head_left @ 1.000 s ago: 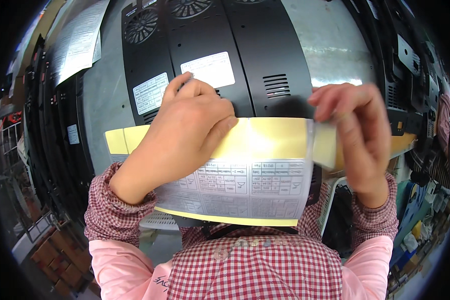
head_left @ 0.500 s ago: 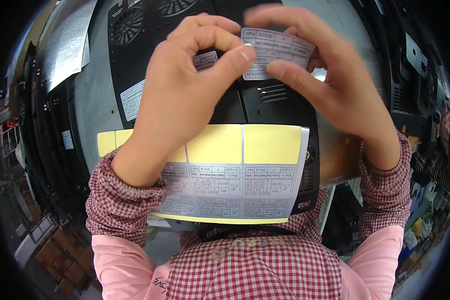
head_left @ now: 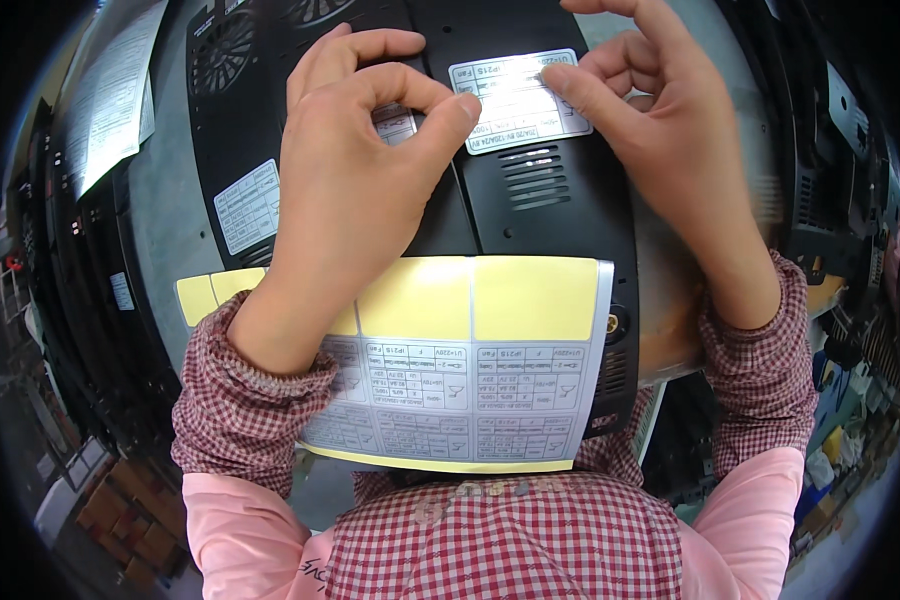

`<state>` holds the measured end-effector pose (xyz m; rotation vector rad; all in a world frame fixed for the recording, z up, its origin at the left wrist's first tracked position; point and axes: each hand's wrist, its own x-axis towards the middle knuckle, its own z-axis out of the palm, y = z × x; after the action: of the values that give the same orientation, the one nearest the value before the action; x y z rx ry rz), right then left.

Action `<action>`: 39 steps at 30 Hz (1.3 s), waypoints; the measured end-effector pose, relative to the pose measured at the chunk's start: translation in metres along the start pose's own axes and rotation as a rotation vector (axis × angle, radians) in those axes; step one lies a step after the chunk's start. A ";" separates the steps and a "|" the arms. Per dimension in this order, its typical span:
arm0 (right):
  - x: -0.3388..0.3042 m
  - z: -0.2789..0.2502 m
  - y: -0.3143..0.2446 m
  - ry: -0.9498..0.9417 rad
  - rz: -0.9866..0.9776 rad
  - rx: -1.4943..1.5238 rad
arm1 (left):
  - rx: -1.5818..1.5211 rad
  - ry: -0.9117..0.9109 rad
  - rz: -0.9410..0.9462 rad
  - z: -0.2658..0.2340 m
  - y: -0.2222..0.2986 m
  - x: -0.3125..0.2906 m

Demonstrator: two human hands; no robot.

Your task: The person applies labels to the back of black electronic devices and attaches small red switches to the top. They handle the devices one at a time, peel labels from a sheet, and place them on the devices before moving them to a white basket.

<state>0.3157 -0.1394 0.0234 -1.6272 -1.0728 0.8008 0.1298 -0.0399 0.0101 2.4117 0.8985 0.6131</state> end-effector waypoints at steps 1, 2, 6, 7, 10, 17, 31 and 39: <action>-0.002 0.004 0.003 0.033 -0.056 -0.086 | 0.025 0.013 0.006 0.001 0.001 -0.001; -0.003 0.005 0.006 0.045 -0.088 -0.123 | 0.028 0.014 0.005 0.001 0.002 -0.001; -0.001 0.001 0.011 0.035 -0.136 -0.160 | 0.066 0.021 0.018 0.004 0.001 -0.001; -0.003 0.002 0.002 0.033 -0.135 -0.184 | 0.079 0.021 0.027 0.004 0.000 -0.001; -0.003 0.002 0.010 0.045 -0.166 -0.205 | 0.089 0.013 0.018 0.005 0.002 -0.001; -0.002 0.003 0.016 0.058 -0.213 -0.263 | 0.088 0.019 0.006 0.006 0.002 0.000; 0.000 0.003 0.018 0.051 -0.267 -0.301 | 0.070 0.014 -0.005 0.005 0.003 0.001; -0.003 0.006 0.010 0.065 -0.296 -0.348 | 0.073 0.007 -0.014 0.005 0.003 0.001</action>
<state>0.3125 -0.1409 0.0121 -1.7090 -1.4241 0.3769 0.1348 -0.0427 0.0082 2.4667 0.9554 0.5935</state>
